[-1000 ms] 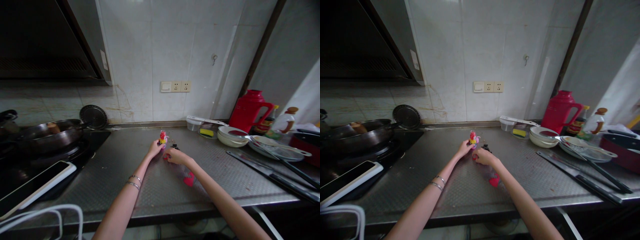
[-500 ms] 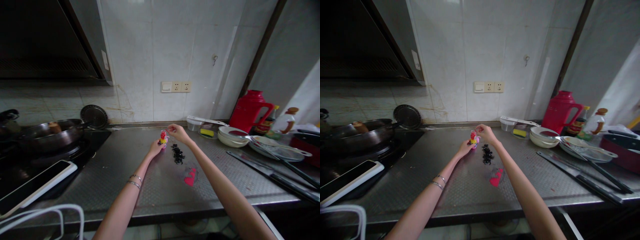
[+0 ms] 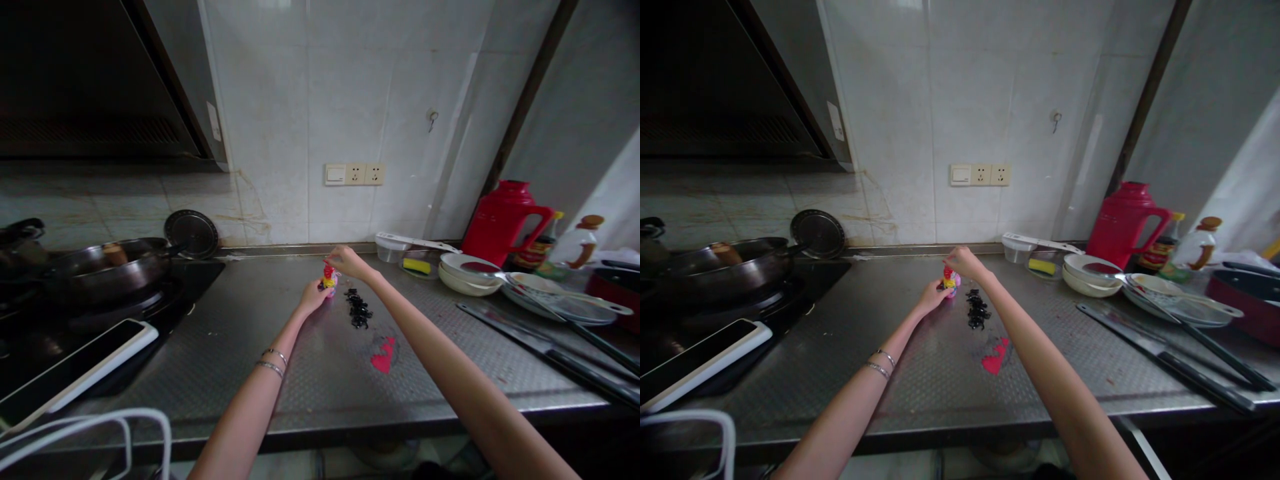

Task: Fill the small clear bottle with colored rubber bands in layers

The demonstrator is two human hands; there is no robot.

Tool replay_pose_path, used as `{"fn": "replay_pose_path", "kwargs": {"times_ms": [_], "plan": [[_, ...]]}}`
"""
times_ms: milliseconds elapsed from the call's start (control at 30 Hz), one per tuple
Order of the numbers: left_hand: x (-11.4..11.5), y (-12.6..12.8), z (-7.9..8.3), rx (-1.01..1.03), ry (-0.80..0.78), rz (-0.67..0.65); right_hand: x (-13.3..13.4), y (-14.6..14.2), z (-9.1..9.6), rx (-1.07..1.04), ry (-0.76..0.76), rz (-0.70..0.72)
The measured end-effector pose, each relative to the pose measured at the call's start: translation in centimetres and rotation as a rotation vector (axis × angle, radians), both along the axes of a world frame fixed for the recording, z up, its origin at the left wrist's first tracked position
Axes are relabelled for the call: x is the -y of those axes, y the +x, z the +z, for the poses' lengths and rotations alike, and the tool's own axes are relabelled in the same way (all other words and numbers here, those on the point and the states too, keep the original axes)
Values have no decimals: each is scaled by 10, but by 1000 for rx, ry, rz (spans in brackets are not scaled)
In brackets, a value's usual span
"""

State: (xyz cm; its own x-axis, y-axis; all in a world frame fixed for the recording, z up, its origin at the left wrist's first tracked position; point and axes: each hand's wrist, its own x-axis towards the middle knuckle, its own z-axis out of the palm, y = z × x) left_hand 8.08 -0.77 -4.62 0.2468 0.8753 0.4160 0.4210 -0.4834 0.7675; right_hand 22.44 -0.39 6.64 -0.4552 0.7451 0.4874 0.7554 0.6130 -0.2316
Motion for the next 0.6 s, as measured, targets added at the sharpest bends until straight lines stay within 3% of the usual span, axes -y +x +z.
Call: {"fn": "replay_pose_path", "kwargs": {"times_ms": [133,433,600], "plan": [[-2,0,-1,1,-32,4,2,-1,-2,38,35,-38],[-8,-1,-6,-23,39,-11,-9,0,-16,49,-143,-168],[-4,-1,-4,-36,48,10,-21,-2,-19,71,-210,-101]]}}
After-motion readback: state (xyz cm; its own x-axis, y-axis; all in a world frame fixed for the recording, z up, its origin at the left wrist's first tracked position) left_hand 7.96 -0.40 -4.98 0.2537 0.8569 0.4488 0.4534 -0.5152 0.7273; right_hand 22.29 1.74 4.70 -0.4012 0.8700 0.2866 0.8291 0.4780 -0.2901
